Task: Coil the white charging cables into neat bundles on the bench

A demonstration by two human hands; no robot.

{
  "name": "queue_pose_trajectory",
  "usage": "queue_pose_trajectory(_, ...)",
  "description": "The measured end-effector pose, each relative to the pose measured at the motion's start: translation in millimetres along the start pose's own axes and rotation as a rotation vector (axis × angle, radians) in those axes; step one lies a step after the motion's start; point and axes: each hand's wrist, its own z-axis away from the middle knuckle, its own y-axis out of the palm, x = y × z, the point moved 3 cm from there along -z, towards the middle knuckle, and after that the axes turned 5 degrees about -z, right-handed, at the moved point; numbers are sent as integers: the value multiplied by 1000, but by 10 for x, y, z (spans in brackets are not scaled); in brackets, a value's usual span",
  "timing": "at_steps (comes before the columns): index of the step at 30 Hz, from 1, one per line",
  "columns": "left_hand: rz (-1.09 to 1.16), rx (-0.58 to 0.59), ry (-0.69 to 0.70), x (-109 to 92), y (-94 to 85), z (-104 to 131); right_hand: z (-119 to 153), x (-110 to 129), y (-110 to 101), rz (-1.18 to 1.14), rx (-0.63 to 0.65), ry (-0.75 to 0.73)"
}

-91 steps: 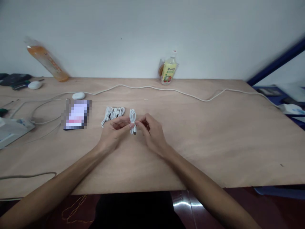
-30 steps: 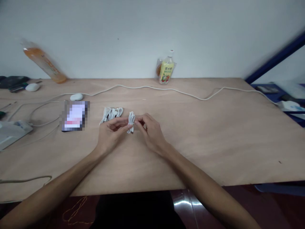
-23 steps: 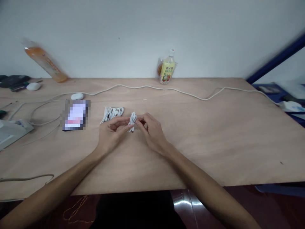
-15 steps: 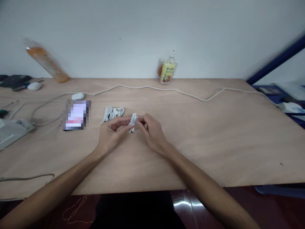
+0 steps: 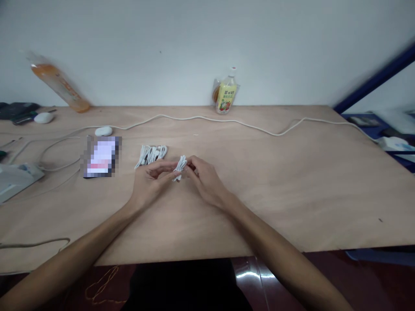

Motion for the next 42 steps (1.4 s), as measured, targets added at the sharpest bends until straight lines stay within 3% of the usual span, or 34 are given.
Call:
queue_pose_trajectory(6,138,27,-136,39,4,-12,5,-69,47,-226,-74,137)
queue_pose_trajectory(16,275,102,-204,61,54,-34,-20,-105,66,-540,-116,331)
queue_pose_trajectory(24,308,196,-217,40,85,5,1,-104,74,-736,-48,522)
queue_pose_trajectory(29,353,211,-230,73,111,20,11,-118,82,-796,-14,567)
queue_pose_trajectory(32,389,198,-256,89,126,12,8,-120,92,-776,-71,525)
queue_pose_trajectory(37,450,182,-268,53,129,-8,-6,-73,62,-555,-263,271)
queue_pose_trajectory(42,472,183,-248,27,110,-20,15,-30,43,-362,-286,92)
